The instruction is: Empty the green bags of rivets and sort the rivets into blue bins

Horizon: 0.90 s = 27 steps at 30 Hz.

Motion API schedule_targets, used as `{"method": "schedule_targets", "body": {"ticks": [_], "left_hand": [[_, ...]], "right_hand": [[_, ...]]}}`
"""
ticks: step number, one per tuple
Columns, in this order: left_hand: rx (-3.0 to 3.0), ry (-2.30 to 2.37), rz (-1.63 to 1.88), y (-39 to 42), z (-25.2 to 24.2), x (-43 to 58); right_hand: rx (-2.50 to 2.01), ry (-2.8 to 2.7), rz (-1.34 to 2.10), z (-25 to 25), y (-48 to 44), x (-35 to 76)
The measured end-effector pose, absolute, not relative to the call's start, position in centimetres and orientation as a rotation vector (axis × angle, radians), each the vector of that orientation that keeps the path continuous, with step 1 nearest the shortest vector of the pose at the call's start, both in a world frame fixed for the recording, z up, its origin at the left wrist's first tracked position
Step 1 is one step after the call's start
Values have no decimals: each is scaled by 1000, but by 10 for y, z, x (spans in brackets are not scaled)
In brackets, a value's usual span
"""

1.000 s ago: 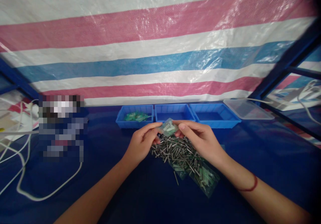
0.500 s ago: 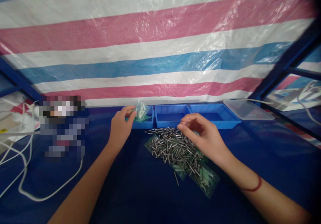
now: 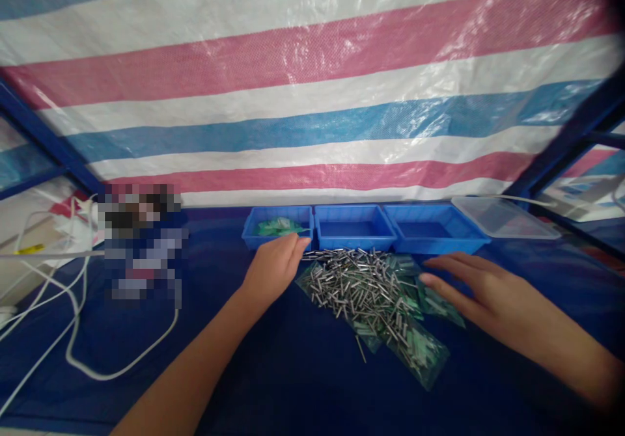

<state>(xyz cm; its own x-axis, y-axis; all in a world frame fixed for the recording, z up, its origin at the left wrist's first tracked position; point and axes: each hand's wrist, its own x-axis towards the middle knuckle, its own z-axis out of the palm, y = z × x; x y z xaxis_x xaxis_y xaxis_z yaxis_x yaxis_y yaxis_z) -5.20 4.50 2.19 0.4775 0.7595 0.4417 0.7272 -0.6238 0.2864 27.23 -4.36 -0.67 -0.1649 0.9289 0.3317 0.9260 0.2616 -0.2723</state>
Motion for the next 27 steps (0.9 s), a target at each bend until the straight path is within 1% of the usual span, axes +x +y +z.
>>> {"method": "schedule_targets", "body": {"ticks": [4,8,10,15,19,23,27], "left_hand": [[2831,856,818,32,17,-36],[2983,725,869,20,17,-28],[2966,724,906,17,14,-26],[2874,841,1129,14,8,-25],[2745,861,1000,11,12,-24],[2508,876,870,10,15,-21],[2291,982,879,13,13,-21]], "right_hand": [[-1743,-2177,26,-38,-55,294],[-1761,-2136,115,-39,-53,290],[-1763,-2085,199,-34,-50,286],[-1741,-1913,364,-18,-48,283],[-1607,-1782,425,5,-44,265],[-1372,-1748,731,27,-31,221],[-1166,-1634,947,32,-7,187]]}}
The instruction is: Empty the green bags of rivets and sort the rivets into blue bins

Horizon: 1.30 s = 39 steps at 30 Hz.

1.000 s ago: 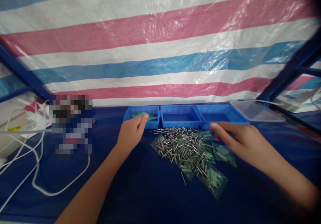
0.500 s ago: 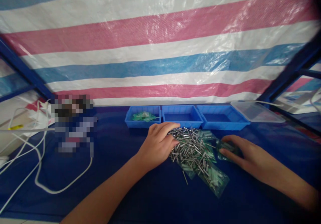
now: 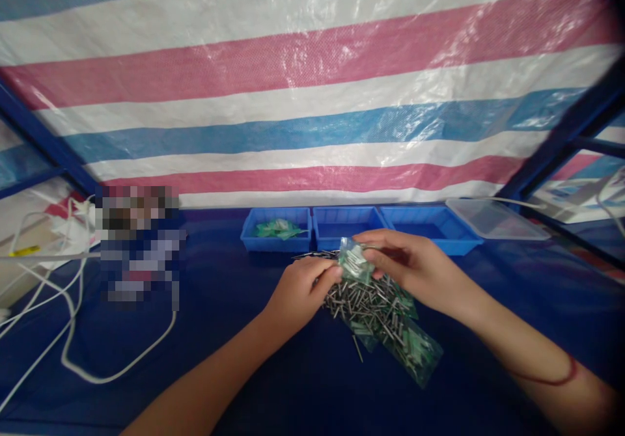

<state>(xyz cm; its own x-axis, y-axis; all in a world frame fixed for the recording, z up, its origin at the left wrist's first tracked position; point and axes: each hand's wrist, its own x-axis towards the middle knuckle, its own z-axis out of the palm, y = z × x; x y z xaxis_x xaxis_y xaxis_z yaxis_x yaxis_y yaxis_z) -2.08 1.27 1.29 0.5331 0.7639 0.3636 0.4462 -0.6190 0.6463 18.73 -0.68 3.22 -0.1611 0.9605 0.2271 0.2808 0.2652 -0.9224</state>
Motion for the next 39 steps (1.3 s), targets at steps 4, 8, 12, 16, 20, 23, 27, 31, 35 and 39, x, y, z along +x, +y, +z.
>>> {"method": "schedule_targets", "body": {"ticks": [4,8,12,16,20,23,27,31,35,39], "left_hand": [[2080,1107,958,16,14,-23],[2088,1140,928,18,15,-25],[2111,1130,893,18,14,-24],[2067,1111,937,17,15,-21],[2028,1111,932,15,13,-19],[2043,1107,893,16,12,-18],[2081,1167,952,16,9,-19],[2087,1189,1052,16,9,-20],[2058,1106,1076,16,10,-21],[1977,1092,1073,16,8,-20]], "right_hand": [[-1101,-1483,1042,23,13,182],[-1082,-1358,1130,15,14,184],[-1069,-1310,1254,11,4,186],[-1100,-1368,1219,10,0,186],[-1139,-1480,1056,10,-3,185],[-1126,-1553,983,11,-5,184],[-1128,-1482,1024,12,-8,180],[-1056,-1298,1201,12,-11,175],[-1045,-1267,1177,15,-12,174],[-1019,-1319,1065,16,-12,174]]}}
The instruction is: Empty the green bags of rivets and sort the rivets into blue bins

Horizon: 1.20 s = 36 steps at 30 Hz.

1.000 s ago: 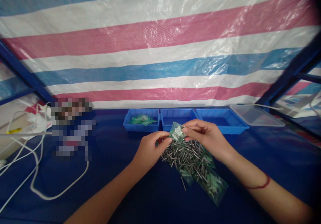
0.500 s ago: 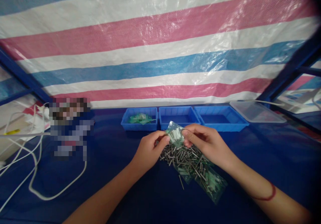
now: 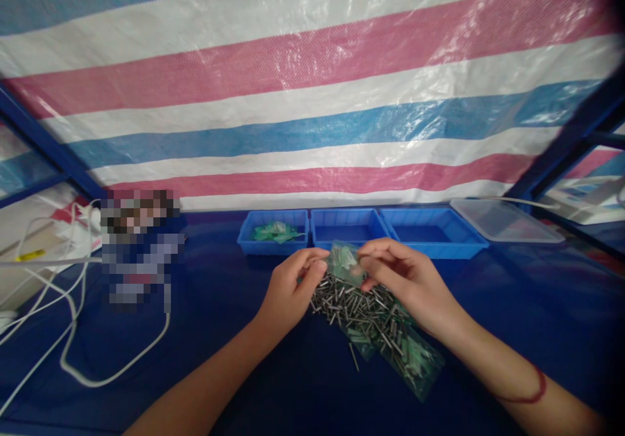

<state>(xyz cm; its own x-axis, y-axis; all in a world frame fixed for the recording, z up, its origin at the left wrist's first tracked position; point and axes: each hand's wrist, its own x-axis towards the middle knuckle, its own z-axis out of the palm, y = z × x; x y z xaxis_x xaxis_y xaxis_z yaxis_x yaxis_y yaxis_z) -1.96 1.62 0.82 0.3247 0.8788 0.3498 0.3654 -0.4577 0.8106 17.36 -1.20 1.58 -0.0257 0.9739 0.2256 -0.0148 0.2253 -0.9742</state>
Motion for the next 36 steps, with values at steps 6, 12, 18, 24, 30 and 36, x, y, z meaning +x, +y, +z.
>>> {"method": "schedule_targets", "body": {"ticks": [6,12,18,24,30,36], "left_hand": [[1900,1088,1023,17,3,-18],[1948,1282,1160,32,11,-31],[1687,1465,1629,79,21,-81],[2030,1810,1333,100,13,-106],[2306,1909,1115,84,15,-87],[2822,1523,770,72,18,-72]], "right_hand": [[-1040,-1539,864,6,-13,174],[-1084,-1602,789,3,-16,174],[-1072,-1602,747,7,-16,173],[-1082,-1696,713,6,-18,171],[-980,-2151,463,9,-23,165],[-968,-2292,364,8,-25,159]]}}
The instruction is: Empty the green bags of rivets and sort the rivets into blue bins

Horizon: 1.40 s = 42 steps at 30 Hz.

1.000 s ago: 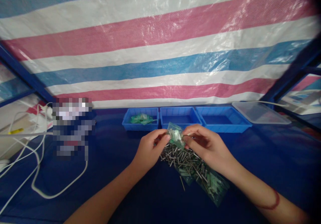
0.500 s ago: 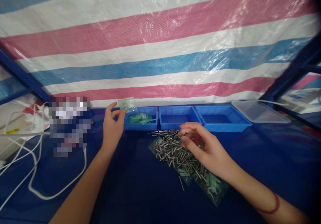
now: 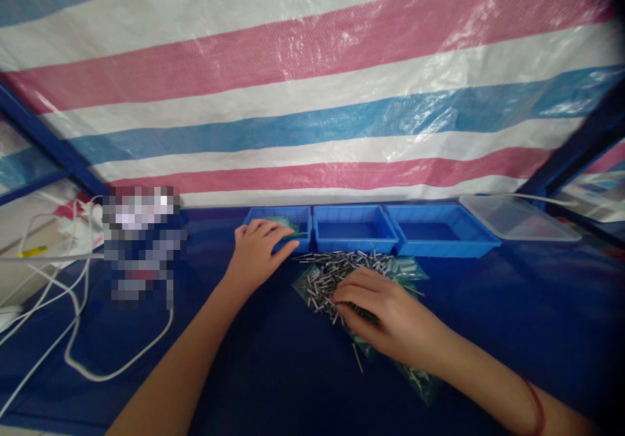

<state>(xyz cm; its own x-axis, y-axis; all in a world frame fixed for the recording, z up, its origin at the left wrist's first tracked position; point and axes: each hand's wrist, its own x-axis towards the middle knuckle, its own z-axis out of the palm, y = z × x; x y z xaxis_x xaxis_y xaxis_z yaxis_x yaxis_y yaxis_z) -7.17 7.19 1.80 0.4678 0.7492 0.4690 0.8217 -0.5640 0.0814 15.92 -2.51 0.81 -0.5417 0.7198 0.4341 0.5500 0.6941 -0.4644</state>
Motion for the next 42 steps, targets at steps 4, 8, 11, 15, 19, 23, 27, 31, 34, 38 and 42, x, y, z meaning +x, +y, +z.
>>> {"method": "schedule_targets", "body": {"ticks": [4,8,11,15,19,23,27,31,34,38,42], "left_hand": [[-2589,-1410,-801,76,16,-71],[-2513,-1547,-1250,82,16,-75],[-2447,-1696,-1596,86,13,-77],[-2518,-1584,-1477,89,11,-77],[-2655,-1418,-1055,86,12,-73],[-2675,-1380,-797,80,11,-67],[-2602,-1282,-819,67,16,-62],[-2807,-1092,-741,46,30,-54],[-3093,-976,-409,31,36,-48],[-3181,-941,-303,24,36,-43],[-3187,-977,-261,26,34,-45]], "right_hand": [[-955,-2255,375,9,-24,161],[-939,-2241,376,8,-23,163],[-934,-2240,364,7,-23,163],[-940,-2264,333,7,-24,161],[-961,-2354,299,7,-26,158],[-994,-2482,194,3,-29,154],[-1042,-2520,42,0,-31,151],[-1046,-2504,-54,-2,-30,150],[-1035,-2484,-82,-3,-30,150],[-1039,-2484,-65,-2,-30,152],[-1041,-2474,-62,2,-29,155]]}}
